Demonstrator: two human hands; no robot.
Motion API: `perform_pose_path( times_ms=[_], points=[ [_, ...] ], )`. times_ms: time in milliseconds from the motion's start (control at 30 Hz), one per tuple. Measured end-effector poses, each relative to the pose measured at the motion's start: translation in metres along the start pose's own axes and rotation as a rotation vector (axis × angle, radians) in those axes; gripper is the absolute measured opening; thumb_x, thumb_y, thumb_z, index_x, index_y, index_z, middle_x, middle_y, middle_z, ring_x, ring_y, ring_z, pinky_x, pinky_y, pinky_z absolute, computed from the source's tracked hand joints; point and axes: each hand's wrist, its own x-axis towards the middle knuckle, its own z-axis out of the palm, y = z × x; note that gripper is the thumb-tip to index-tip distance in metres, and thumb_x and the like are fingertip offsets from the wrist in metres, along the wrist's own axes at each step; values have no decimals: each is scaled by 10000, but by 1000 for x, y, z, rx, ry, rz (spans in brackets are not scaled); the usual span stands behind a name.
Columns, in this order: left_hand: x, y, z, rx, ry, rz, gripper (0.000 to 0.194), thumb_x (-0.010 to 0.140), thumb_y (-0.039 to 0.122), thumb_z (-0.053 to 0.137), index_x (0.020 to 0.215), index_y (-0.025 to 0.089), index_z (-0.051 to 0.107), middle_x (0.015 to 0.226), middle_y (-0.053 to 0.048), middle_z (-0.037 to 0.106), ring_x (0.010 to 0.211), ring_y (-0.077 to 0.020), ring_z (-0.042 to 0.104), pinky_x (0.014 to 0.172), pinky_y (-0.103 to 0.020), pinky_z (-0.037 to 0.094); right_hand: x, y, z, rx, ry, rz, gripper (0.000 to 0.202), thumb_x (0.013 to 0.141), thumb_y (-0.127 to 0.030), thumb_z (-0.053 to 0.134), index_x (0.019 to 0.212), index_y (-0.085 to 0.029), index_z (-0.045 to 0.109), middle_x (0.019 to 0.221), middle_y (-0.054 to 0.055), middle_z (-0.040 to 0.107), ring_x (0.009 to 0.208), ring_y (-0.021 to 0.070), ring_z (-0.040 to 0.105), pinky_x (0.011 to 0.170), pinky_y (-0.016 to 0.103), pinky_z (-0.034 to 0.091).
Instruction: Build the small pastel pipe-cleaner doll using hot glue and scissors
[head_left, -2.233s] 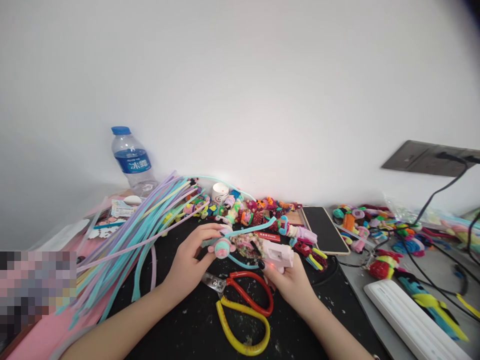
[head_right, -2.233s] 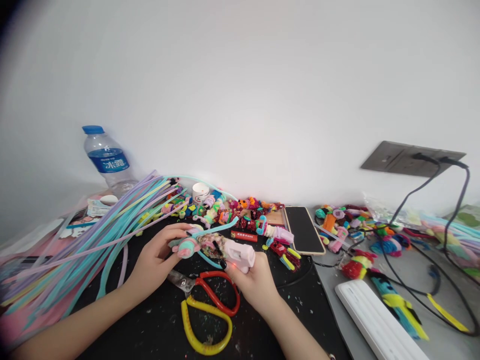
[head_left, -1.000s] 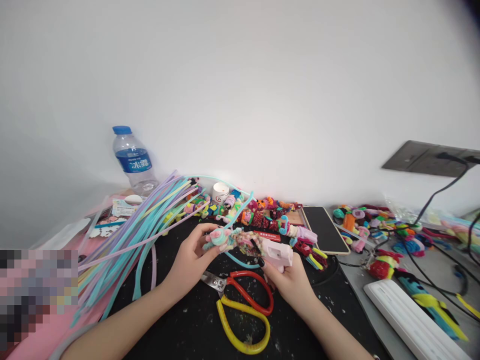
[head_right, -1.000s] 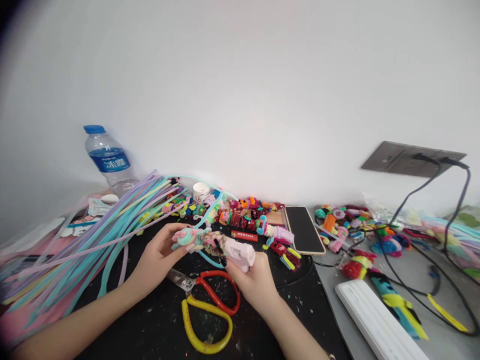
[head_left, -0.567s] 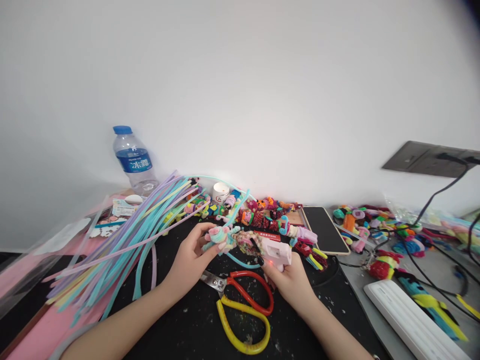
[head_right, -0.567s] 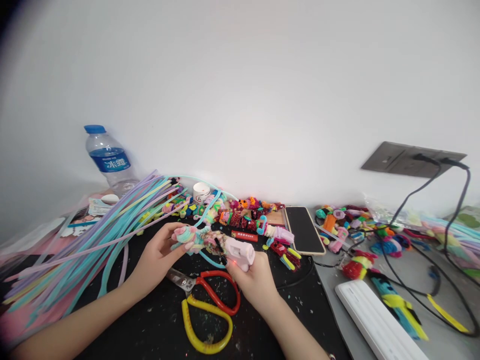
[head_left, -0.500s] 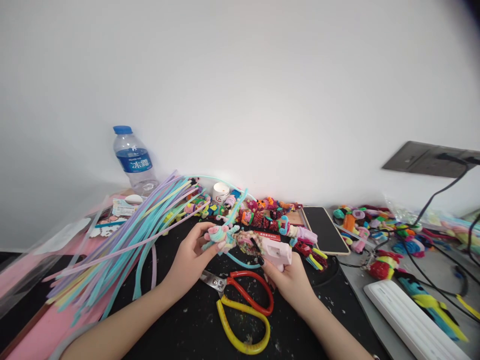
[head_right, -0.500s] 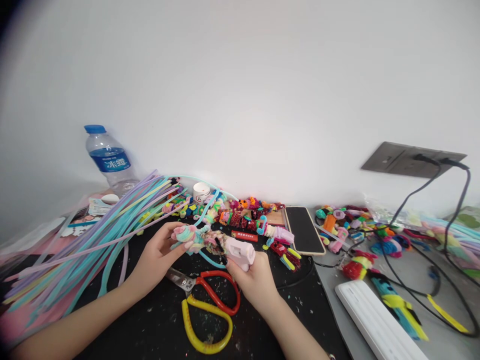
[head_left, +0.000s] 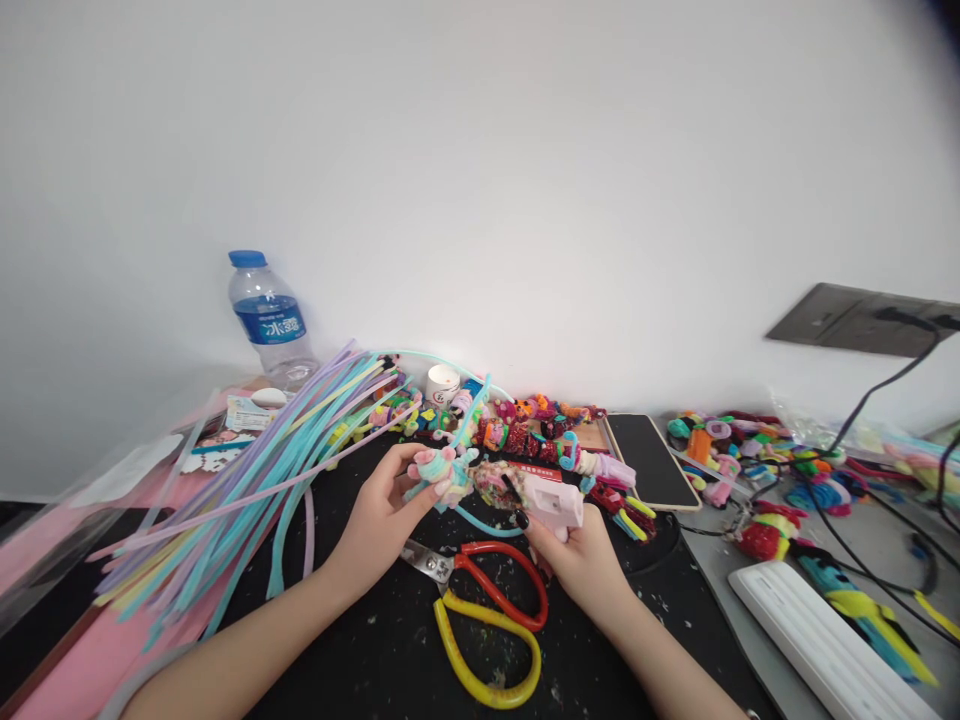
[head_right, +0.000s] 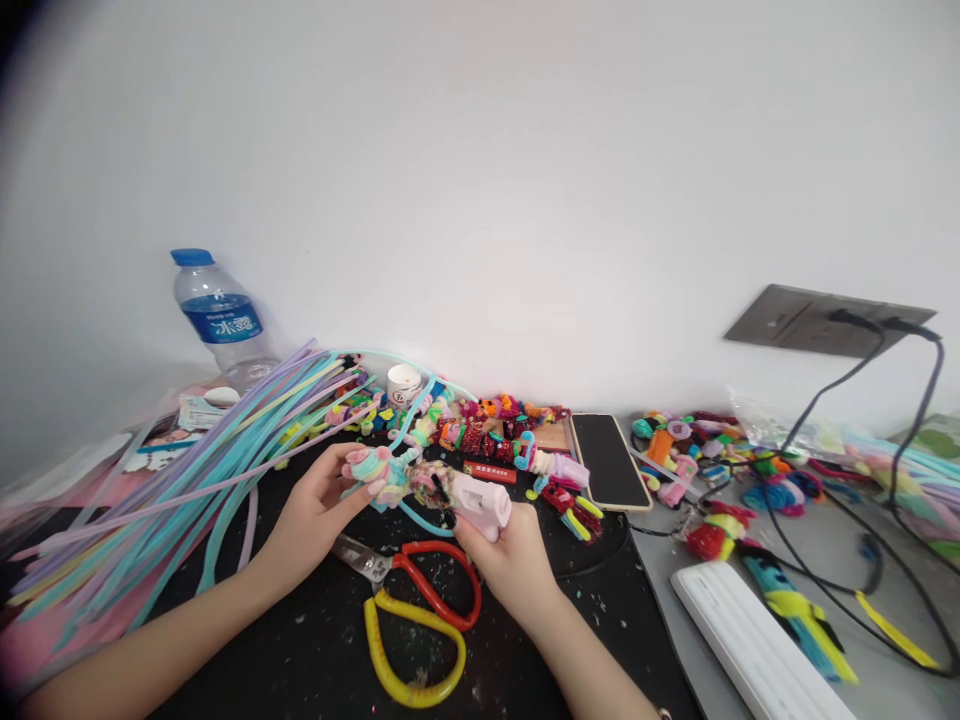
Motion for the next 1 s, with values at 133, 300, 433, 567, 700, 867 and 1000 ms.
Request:
perform_pose_path(
  times_ms=[133, 300, 433, 567, 700, 867, 1000],
  points=[
    [0, -2, 0, -3, 11, 1, 216, 788, 263, 577, 978, 198, 498, 951, -42, 611, 881, -185, 621, 754, -302, 523, 0, 1, 0, 1, -9, 5, 274, 780, -291, 513, 534, -198, 435, 389, -35, 472, 349, 100, 426, 359, 210, 328],
    [0, -3, -1, -17, 20, -26, 204, 795, 267, 570, 971, 200, 492, 944, -41, 608, 906, -195, 621, 764, -312, 522, 1, 0, 0, -13, -9, 9, 296, 781, -279, 504, 507, -201, 421, 376, -30, 469, 347, 106, 434, 363, 215, 329],
    [0, -3, -1, -50, 19, -28, 212, 794, 261, 576, 978, 206, 485, 955, -36, 601, 910, -188, 618, 765, -306, 522, 2, -1, -1, -13, -4, 8, 290, 774, -276, 510, 507, -201, 424, 378, -31, 471, 346, 105, 430, 359, 214, 325],
    [1, -3, 0, -63, 22, -31, 206, 799, 263, 573, 975, 208, 480, 961, -35, 596, 921, -184, 612, 777, -302, 517, 1, -1, -1, -8, -6, 10, 293, 778, -283, 512, 509, -200, 430, 373, -32, 469, 342, 103, 425, 353, 212, 319],
    [1, -2, -1, -70, 29, -38, 204, 798, 265, 573, 968, 205, 477, 972, -38, 600, 932, -184, 609, 786, -299, 511, 1, -1, -1, -12, -5, 8, 302, 781, -277, 506, 500, -202, 422, 372, -31, 466, 339, 102, 423, 352, 212, 317],
    [0, -2, -1, -41, 47, -37, 208, 790, 269, 576, 967, 212, 484, 960, -23, 609, 925, -180, 604, 782, -292, 502, 2, 1, 0, -25, 7, 7, 309, 779, -274, 505, 493, -204, 413, 366, -35, 456, 332, 100, 420, 352, 211, 315],
    [1, -4, -1, -38, 68, -32, 206, 783, 276, 577, 956, 213, 486, 945, -20, 617, 912, -183, 606, 776, -294, 497, 2, 1, 0, -32, 0, 6, 313, 784, -271, 501, 492, -203, 413, 365, -34, 461, 329, 100, 426, 355, 209, 323]
  ],
)
